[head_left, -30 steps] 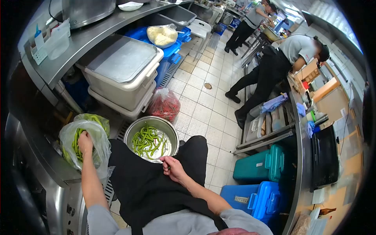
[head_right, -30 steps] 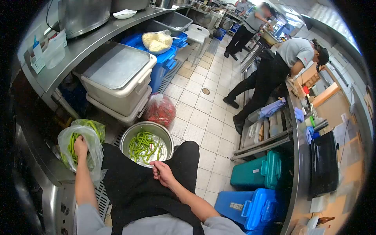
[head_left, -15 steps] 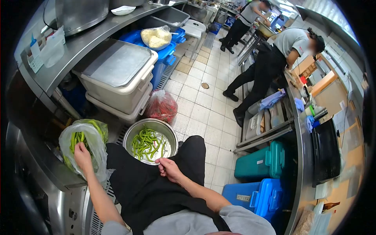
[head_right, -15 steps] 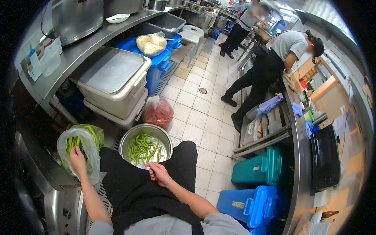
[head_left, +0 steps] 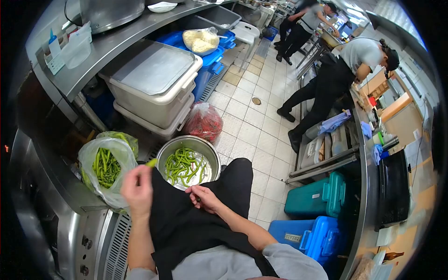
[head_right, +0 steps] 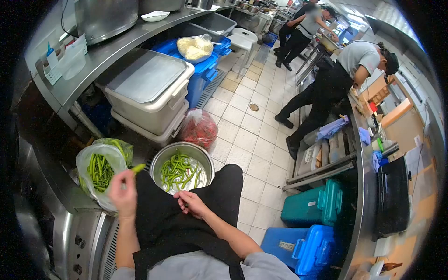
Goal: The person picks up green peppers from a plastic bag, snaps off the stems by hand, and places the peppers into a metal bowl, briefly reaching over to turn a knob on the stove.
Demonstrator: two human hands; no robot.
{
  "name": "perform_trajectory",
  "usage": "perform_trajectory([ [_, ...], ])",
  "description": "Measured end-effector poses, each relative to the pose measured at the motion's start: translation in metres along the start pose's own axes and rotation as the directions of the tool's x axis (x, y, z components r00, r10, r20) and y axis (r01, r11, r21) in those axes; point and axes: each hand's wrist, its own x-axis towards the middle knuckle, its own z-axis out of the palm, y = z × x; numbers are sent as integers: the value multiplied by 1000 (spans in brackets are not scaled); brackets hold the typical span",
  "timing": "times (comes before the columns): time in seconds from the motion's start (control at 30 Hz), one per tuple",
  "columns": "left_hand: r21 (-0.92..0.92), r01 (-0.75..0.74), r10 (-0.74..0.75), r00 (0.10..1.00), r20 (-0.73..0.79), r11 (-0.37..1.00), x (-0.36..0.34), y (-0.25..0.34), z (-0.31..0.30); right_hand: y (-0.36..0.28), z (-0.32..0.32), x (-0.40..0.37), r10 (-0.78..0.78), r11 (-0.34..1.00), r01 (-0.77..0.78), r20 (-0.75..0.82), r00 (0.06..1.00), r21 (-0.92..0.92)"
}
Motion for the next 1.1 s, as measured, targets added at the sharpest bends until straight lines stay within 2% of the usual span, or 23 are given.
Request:
perform_trajectory([
  [0.03, -59, 8, -4, 997, 74, 998, -9, 3, 14, 5, 2, -4, -4, 1000, 4, 3, 1000, -4],
  [0.1, -49, -200, 205, 946, 251, 979, -33, -9, 38, -4, -3, -6, 7, 1000, -7, 31, 1000, 6],
  [0.17, -67, -198, 207, 873, 441, 978, -64, -13, 53, -5, -6, -11, 2, 989, -16, 96, 995, 147],
  [0.23, -148, -235, 278, 792, 544, 961, -84, -16, 61, -1, -13, -10, 13, 960, -37, 88, 996, 279],
  [0.27, -132, -289, 311, 764, 565, 948, -90, -14, 64, 2, -18, -9, -14, 946, -12, 78, 997, 323],
  [0.3, -136, -281, 306, 754, 581, 950, -93, -12, 64, 8, -26, -5, -62, 940, 11, 139, 988, 342],
  [0.37, -133, -378, 382, 723, 576, 916, -87, -7, 63, -4, -14, -14, -122, 936, 79, 104, 987, 343],
  [0.43, -120, -374, 362, 686, 631, 919, -79, 3, 56, -7, -11, -12, -152, 958, 150, -14, 988, 243],
  [0.5, -155, -308, 332, 687, 646, 939, -71, 6, 53, -3, -12, -11, -162, 971, 164, -21, 986, 173],
  [0.57, -119, -311, 318, 735, 598, 943, -58, 0, 60, -8, -5, -16, -126, 983, 125, -1, 992, 133],
  [0.63, -100, -425, 394, 692, 605, 900, -44, 0, 68, 6, -15, -10, -146, 984, 163, 192, 971, -75],
  [0.67, -107, -424, 397, 687, 609, 899, -46, -12, 72, 3, -8, -15, -152, 986, 161, 184, 971, -38],
  [0.73, -284, -285, 394, 491, 777, 915, -53, -46, 80, -5, -8, -20, -139, 990, 138, 168, 976, 14],
  [0.77, -276, -276, 381, 485, 787, 921, -53, -43, 79, -6, -9, -22, -116, 992, 107, 163, 980, 66],
  [0.83, -121, -34, 124, 431, 894, 992, -52, -39, 73, -5, -12, -24, -68, 998, 69, 61, 996, -12],
  [0.87, -150, -86, 173, 504, 846, 985, -51, -33, 72, -2, -14, -22, -80, 996, 81, 42, 996, -29],
  [0.9, -104, -130, 156, 499, 852, 986, -48, -28, 68, -4, -15, -24, -106, 988, 111, 49, 993, -110],
  [0.93, -48, -147, 120, 538, 834, 988, -49, -26, 67, -8, -13, -24, -119, 991, 122, 77, 990, -45],
  [0.97, 21, -78, 26, 556, 831, 997, -46, -22, 64, -13, -6, -25, -104, 993, 106, 31, 994, -52],
  [1.0, 67, -104, 5, 577, 816, 992, -46, -22, 63, -16, -5, -27, -106, 993, 110, 72, 992, -50],
  [1.1, 83, -166, 43, 641, 766, 983, -54, -26, 58, -17, 0, -24, -95, 985, 111, 124, 988, -130],
])
